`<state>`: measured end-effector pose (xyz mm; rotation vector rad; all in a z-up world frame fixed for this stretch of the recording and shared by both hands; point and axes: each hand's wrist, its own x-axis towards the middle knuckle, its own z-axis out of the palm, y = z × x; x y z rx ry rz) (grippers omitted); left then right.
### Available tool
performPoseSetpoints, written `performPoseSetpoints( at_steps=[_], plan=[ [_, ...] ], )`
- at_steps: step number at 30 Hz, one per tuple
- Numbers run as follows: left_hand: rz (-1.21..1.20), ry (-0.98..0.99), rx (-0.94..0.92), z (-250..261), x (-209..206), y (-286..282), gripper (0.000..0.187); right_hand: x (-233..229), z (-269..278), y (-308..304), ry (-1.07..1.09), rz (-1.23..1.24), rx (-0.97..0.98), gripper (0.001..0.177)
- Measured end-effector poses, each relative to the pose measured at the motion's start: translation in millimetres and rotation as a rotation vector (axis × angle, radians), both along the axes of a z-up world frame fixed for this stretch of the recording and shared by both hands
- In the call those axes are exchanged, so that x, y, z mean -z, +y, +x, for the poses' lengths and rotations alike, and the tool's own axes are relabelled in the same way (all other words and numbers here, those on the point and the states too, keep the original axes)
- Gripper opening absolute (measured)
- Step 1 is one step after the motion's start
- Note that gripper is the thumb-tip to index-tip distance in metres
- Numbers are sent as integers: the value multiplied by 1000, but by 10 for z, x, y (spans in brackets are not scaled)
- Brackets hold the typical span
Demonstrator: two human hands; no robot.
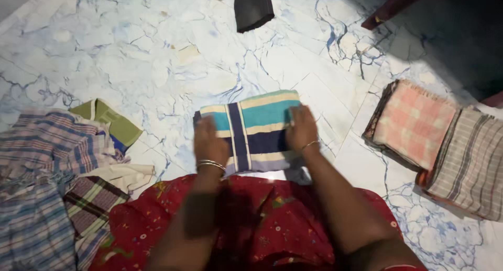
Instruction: The person folds a striped towel on the floor, smoothing and aligning edges, then stacks it with other folded towels. The person then picks up a plaid cloth and begins to unfold it.
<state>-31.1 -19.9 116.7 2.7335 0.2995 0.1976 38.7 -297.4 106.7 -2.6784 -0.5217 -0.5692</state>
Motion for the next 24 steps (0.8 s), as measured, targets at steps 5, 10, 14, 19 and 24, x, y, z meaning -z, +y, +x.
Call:
performPoseSetpoints(
  at_steps=[5,10,14,19,24],
  plan=[
    [148,248,337,-8,-11,-395,70,-85,-388,610,340,-62,-314,63],
    [222,345,229,-5,140,-212,70,-16,-378,613,503,-491,-179,68],
    [224,380,53,-19,144,33,70,46,-234,467,498,-462,-5,68],
    [107,287,-18,-2,150,168,82,91,-50,227,575,-434,205,68],
    [73,214,2,-23,246,147,81,78,-24,143,559,-229,226,66]
  ],
)
